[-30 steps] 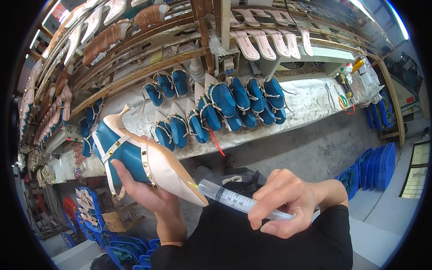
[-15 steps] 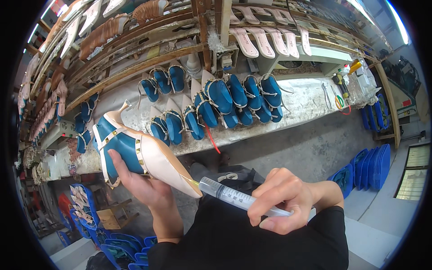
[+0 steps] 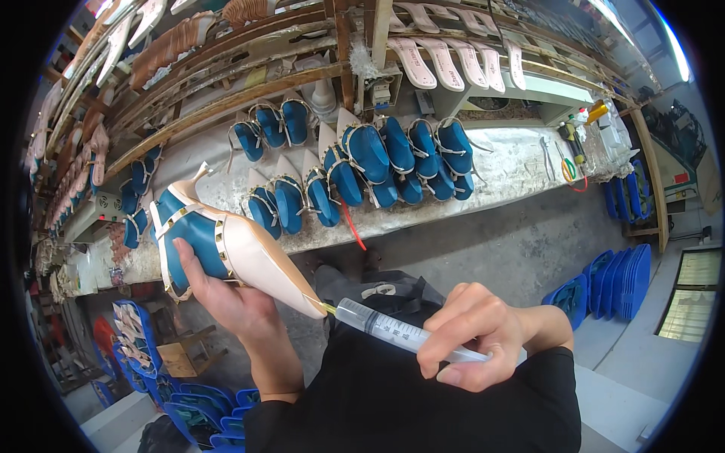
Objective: The person applies adhesive around the soles and edges of high-heeled shoes one at a time using a syringe.
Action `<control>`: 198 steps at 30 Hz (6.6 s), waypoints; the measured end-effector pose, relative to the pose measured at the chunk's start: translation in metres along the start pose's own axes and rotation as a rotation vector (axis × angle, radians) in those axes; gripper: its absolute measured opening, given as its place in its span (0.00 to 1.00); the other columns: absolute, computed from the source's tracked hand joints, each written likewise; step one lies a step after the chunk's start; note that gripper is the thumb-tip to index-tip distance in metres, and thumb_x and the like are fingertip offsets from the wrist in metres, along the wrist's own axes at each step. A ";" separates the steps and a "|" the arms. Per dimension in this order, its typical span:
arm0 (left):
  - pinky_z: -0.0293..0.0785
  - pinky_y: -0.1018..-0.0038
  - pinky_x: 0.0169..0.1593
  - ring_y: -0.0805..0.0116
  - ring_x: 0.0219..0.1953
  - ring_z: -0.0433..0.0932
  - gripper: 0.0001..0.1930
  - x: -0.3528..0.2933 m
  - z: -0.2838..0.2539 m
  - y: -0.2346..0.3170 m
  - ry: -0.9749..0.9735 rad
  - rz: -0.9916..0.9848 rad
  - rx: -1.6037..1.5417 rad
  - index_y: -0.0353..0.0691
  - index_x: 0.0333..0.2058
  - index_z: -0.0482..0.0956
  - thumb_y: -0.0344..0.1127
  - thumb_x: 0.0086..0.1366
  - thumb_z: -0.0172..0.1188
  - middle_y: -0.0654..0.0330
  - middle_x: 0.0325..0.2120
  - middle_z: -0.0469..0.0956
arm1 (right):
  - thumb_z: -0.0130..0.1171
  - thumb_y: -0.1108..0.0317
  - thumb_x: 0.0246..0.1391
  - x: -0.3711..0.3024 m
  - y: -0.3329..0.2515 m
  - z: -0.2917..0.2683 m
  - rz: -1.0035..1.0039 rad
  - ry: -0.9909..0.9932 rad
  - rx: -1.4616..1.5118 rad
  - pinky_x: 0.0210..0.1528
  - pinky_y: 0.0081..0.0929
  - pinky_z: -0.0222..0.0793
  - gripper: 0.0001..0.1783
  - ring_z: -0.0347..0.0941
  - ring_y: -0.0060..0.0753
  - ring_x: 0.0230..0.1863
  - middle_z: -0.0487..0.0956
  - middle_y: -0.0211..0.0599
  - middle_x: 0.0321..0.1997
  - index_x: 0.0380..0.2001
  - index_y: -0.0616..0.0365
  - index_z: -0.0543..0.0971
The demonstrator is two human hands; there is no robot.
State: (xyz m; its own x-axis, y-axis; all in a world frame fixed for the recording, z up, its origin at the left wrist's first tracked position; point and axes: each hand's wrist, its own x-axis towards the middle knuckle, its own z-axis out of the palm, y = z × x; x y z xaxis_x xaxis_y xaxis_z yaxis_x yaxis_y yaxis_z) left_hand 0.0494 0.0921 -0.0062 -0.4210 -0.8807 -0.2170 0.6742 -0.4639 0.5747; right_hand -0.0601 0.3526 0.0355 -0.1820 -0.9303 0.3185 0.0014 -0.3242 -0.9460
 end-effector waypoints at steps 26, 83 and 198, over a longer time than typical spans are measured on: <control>0.81 0.67 0.53 0.66 0.49 0.82 0.22 0.005 -0.001 -0.005 0.112 0.044 0.085 0.38 0.57 0.72 0.49 0.74 0.56 0.58 0.49 0.80 | 0.62 0.76 0.45 -0.013 0.000 0.000 0.011 -0.016 0.008 0.14 0.23 0.56 0.12 0.69 0.25 0.12 0.81 0.35 0.24 0.35 0.67 0.84; 0.72 0.54 0.62 0.46 0.58 0.75 0.39 0.035 0.001 0.085 -0.215 -0.205 0.051 0.26 0.66 0.61 0.53 0.67 0.51 0.37 0.57 0.72 | 0.76 0.66 0.48 0.132 0.012 0.050 -0.377 0.324 -0.330 0.68 0.64 0.61 0.40 0.67 0.73 0.66 0.74 0.72 0.59 0.61 0.58 0.66; 0.77 0.58 0.53 0.42 0.52 0.79 0.67 0.113 -0.041 0.159 -1.240 0.334 1.432 0.28 0.72 0.48 0.39 0.39 0.85 0.37 0.54 0.74 | 0.66 0.46 0.58 0.169 0.017 0.097 -0.135 -0.083 -0.438 0.21 0.32 0.60 0.34 0.67 0.36 0.21 0.67 0.34 0.24 0.55 0.67 0.79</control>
State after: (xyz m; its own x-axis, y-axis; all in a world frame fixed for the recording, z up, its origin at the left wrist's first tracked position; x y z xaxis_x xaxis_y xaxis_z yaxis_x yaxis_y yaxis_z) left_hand 0.1335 -0.0850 0.0285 -0.9666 -0.0541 0.2504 0.1520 0.6656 0.7307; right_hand 0.0044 0.1737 0.0794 -0.0725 -0.9011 0.4275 -0.4360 -0.3569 -0.8262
